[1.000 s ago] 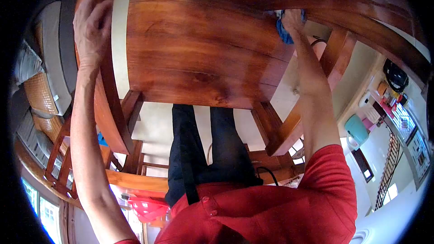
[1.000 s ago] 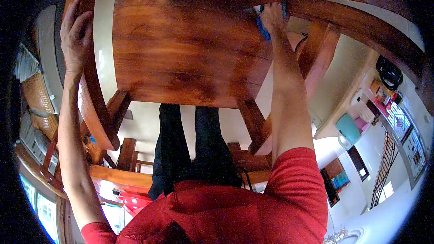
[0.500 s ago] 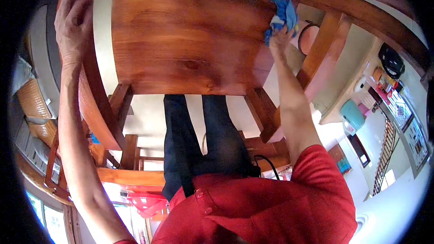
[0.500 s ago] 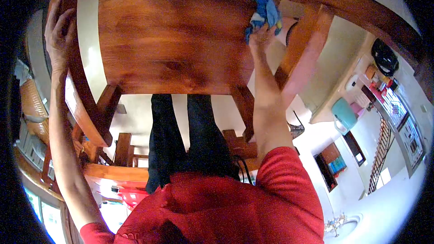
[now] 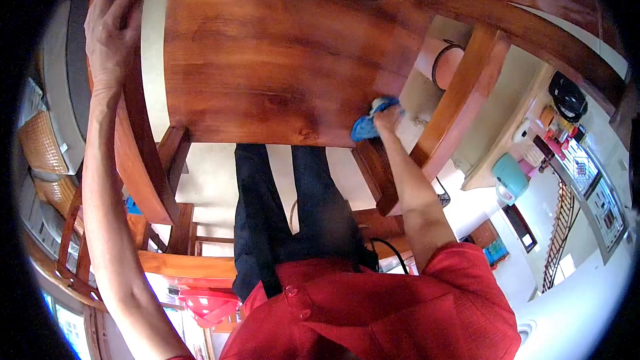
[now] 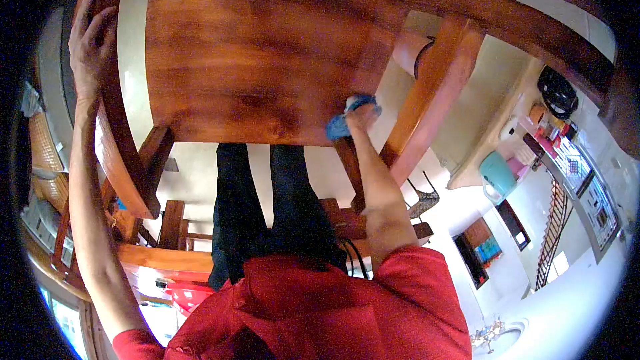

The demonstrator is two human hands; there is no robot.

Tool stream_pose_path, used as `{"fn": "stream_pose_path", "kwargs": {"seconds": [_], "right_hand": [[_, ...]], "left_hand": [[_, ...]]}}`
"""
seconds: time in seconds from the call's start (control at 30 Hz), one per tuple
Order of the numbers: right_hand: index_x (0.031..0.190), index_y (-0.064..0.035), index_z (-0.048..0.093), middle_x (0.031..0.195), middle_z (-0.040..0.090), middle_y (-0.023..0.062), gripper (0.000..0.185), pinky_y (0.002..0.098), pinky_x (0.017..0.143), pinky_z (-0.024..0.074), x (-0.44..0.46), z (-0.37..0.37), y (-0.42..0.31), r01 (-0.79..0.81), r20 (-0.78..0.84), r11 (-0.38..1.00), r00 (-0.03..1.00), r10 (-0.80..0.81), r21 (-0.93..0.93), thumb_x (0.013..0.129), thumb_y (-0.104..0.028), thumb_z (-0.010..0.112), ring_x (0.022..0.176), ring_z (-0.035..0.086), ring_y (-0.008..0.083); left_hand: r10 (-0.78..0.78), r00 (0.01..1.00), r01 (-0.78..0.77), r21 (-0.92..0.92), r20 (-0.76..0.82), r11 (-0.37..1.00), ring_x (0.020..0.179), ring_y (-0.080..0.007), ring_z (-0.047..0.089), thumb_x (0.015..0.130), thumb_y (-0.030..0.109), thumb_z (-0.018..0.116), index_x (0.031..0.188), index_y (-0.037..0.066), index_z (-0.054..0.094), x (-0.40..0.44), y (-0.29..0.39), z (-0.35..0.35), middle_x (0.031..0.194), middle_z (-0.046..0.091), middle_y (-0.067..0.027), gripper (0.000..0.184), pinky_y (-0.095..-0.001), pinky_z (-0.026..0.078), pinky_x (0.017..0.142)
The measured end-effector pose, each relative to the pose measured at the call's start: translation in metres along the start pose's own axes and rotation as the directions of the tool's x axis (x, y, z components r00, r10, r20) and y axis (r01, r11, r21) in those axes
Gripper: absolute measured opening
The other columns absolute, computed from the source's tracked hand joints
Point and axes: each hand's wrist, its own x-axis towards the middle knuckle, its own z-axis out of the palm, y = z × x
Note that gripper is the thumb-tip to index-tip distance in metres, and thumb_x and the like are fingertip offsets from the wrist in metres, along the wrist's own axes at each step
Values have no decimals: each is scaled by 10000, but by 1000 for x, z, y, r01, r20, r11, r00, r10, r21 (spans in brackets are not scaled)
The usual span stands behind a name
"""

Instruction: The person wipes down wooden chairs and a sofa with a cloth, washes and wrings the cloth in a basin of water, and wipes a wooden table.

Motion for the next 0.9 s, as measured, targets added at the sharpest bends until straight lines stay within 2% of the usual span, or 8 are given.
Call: {"fn": "stream_pose_path", "kwargs": {"seconds": [0.07,0.23,0.5,0.57,0.67,0.73,0.8,0.9], "right_hand": [[1214,22,324,1195,426,276,631,458,960,335,70,39,16,211,-434,963,861,-265,-168,735,-273,611,1124,419,410],[1183,31,360,1161,485,230,504,419,846,432,128,-102,-99,200,-218,980,956,-198,-14,752,-150,548,1095,465,338],[964,-42,556,1129,489,197,191,468,801,421,87,-118,-184,342,-600,913,690,-406,-224,821,-102,444,962,488,382],[1055,-39,511,1213,404,233,370,491,902,356,89,-77,-169,591,-566,714,464,-682,-376,700,-99,597,1085,402,426],[1023,-51,528,1232,381,231,373,491,906,347,19,-75,-163,746,-414,629,513,-752,-218,662,-79,614,1072,397,438],[1017,-64,529,1232,386,226,394,494,896,350,12,-71,-150,859,-307,481,417,-856,-175,636,-82,629,1052,413,415],[981,-62,554,1251,416,196,261,513,830,382,25,-112,-148,731,-185,620,593,-784,-285,729,-130,574,1023,451,386],[1106,-85,497,1329,321,185,452,500,889,356,78,-141,-153,623,-301,630,557,-774,-464,685,-159,646,1173,341,384]], "left_hand": [[-3,1000,3,-21,-13,1000,1169,-290,452,759,44,606,987,50,626,-2,-1,2,1267,470,-132,228,-341,373,969],[-12,1000,12,-18,-16,1000,1159,-295,461,758,40,602,976,50,629,-2,-1,2,1263,471,-146,220,-343,380,962],[9,1000,-8,4,-18,1000,1150,-293,466,754,52,611,977,67,631,0,1,0,1259,475,-129,224,-346,385,953],[-4,1000,4,14,-28,1000,1153,-289,464,754,54,613,977,67,631,-3,0,1,1259,475,-128,225,-346,385,954],[-15,999,16,14,-43,1000,1156,-285,461,753,56,615,978,68,631,-4,1,3,1261,474,-127,226,-345,383,957],[-16,999,16,9,-46,1000,1156,-284,460,754,57,614,979,69,630,-2,2,2,1262,473,-127,226,-345,382,958],[15,999,-15,-8,-45,1000,1153,-285,462,757,67,612,974,76,632,-1,1,2,1262,474,-125,218,-347,381,958],[-9,1000,9,0,-23,1000,1148,-292,462,758,75,610,964,89,634,1,3,0,1256,479,-121,208,-352,383,955]]}}
